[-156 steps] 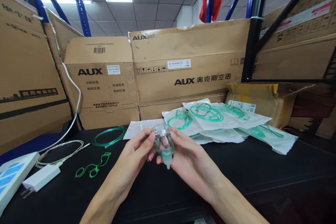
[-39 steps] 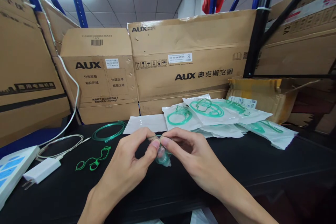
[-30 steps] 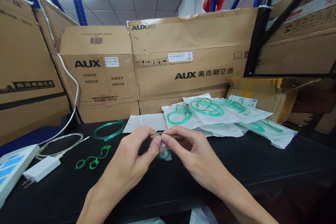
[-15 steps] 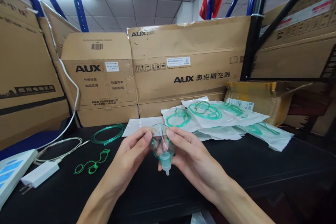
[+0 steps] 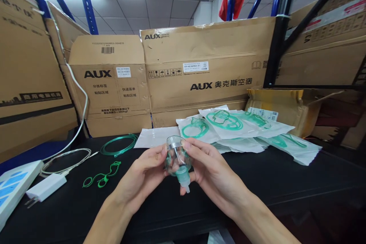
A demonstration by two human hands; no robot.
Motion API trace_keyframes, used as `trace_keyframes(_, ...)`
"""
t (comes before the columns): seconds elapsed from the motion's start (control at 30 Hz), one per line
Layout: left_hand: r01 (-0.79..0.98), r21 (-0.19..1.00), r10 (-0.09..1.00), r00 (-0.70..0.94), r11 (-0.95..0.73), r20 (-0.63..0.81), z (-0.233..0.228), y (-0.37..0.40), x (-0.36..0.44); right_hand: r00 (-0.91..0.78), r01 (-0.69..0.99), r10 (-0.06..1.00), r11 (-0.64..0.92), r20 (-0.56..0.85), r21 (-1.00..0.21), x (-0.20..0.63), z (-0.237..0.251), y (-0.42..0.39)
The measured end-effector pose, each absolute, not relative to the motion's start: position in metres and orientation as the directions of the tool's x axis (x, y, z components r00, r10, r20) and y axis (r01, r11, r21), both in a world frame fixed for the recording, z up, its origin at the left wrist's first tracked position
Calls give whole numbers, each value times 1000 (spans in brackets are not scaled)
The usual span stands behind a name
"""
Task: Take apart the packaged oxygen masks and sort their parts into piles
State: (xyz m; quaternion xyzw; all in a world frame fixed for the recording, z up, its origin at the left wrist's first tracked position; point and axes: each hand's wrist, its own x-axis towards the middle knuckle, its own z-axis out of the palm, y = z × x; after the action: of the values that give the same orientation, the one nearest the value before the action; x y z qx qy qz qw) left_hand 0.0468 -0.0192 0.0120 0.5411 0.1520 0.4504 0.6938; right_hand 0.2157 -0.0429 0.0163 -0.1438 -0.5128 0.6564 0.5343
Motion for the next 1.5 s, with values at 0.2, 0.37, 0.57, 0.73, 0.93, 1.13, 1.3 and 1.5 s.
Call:
trace_keyframes(0.2,-477,876,794,558,68,242,9,-18,49,-421,-542,853,35,308,-840,221,17,-39)
trace_keyframes(0.37,-468,881,781,574,67,246,8,-20,50,-463,-523,848,-26,258,-852,222,17,-39)
trace_keyframes(0.57,-465,885,788,543,-4,289,8,-20,49,-458,-517,853,-27,250,-856,227,16,-34)
trace_keyframes(0.73,-317,940,767,571,-123,292,9,-21,43,-473,-365,858,15,199,-931,236,19,-29)
trace_keyframes(0.93,-31,965,835,495,-259,240,11,-20,39,-181,29,921,355,344,-935,240,24,-33)
trace_keyframes(1.13,-21,963,915,306,-268,261,6,-10,41,-221,518,662,702,716,-489,235,15,-35)
trace_keyframes(1.3,10,958,916,297,-285,269,6,-8,38,-324,603,621,717,714,-350,232,0,-28)
trace_keyframes(1.5,67,946,907,312,-316,281,6,-8,44,-374,642,661,690,650,-333,242,1,-23)
